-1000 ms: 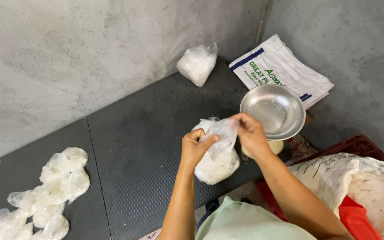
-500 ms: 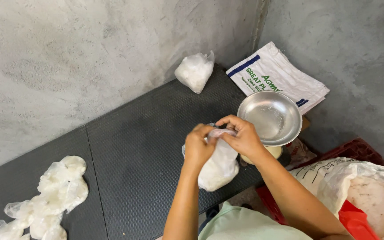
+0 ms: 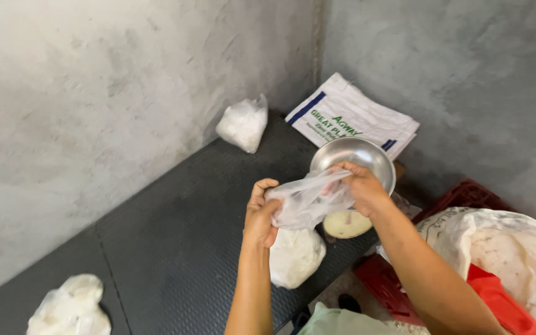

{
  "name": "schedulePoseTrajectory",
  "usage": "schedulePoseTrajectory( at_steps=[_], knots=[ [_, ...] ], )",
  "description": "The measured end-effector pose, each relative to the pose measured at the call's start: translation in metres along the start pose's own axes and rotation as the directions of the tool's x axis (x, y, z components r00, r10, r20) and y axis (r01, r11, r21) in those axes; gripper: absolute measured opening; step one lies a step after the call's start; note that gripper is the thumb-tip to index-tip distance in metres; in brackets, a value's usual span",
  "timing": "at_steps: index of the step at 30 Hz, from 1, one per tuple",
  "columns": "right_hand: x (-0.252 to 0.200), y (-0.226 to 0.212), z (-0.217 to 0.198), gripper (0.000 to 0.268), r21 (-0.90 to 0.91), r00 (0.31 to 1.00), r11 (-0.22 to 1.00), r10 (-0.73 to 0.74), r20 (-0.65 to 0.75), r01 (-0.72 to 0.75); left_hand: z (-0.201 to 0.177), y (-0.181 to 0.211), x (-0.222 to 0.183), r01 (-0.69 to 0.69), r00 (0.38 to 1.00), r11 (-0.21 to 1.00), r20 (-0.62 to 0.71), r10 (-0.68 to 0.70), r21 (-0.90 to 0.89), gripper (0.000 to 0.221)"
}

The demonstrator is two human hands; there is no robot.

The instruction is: Measuring and bagging agricultural powder from a large sack into smaller plastic bags using a scoop and a weighing scale.

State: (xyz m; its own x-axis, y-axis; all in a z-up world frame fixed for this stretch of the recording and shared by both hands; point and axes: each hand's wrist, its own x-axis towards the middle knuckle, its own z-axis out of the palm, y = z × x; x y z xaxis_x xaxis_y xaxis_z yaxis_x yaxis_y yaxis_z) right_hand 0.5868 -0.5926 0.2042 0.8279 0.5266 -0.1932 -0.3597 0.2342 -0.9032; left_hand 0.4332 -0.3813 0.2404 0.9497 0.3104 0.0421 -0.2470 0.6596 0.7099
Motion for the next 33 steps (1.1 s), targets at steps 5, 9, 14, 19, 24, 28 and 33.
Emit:
schedulePoseTrajectory(
  at_steps=[5,9,14,19,24,28,33],
  knots=[
    [-0.037,-0.059,-0.024,0.036,0.098,0.992,0.995,-0.017,-0.126,0.029,0.003,-0.017,0.032,-0.260,0.937,0.767,0.344,0.054,0.587,0.032],
    [-0.079,-0.091,-0.022,0.038,-0.088,0.992,0.996,-0.043,-0.115,0.033,0.033,-0.042,0.062,-0.306,0.941,0.088,0.287,0.179,0.948,0.035],
    [-0.095,-0.072,-0.062,0.037,-0.620,0.927,0.732,-0.374,-0.019,0.283,0.077,-0.060,0.062,-0.254,0.947,-0.062,0.262,0.187,0.965,0.050],
    [-0.086,-0.064,-0.078,0.054,-0.988,0.792,0.146,-0.609,-0.044,0.057,0.075,-0.088,0.058,-0.196,0.961,-0.161,0.222,0.165,0.967,0.059],
    [-0.068,-0.067,-0.068,0.067,-0.980,0.854,0.192,-0.516,-0.065,0.041,0.070,-0.095,0.056,-0.194,0.915,-0.253,0.268,0.301,0.948,0.045],
    [-0.056,-0.075,-0.060,0.075,-0.958,0.861,0.224,-0.507,0.040,0.177,0.090,-0.086,0.045,-0.076,0.935,-0.275,0.164,0.314,0.958,0.046],
    [-0.030,-0.062,-0.067,0.068,-0.968,0.901,0.147,-0.415,0.128,0.205,0.085,-0.096,0.038,0.088,0.957,-0.359,0.021,0.290,0.929,0.065]
  ],
)
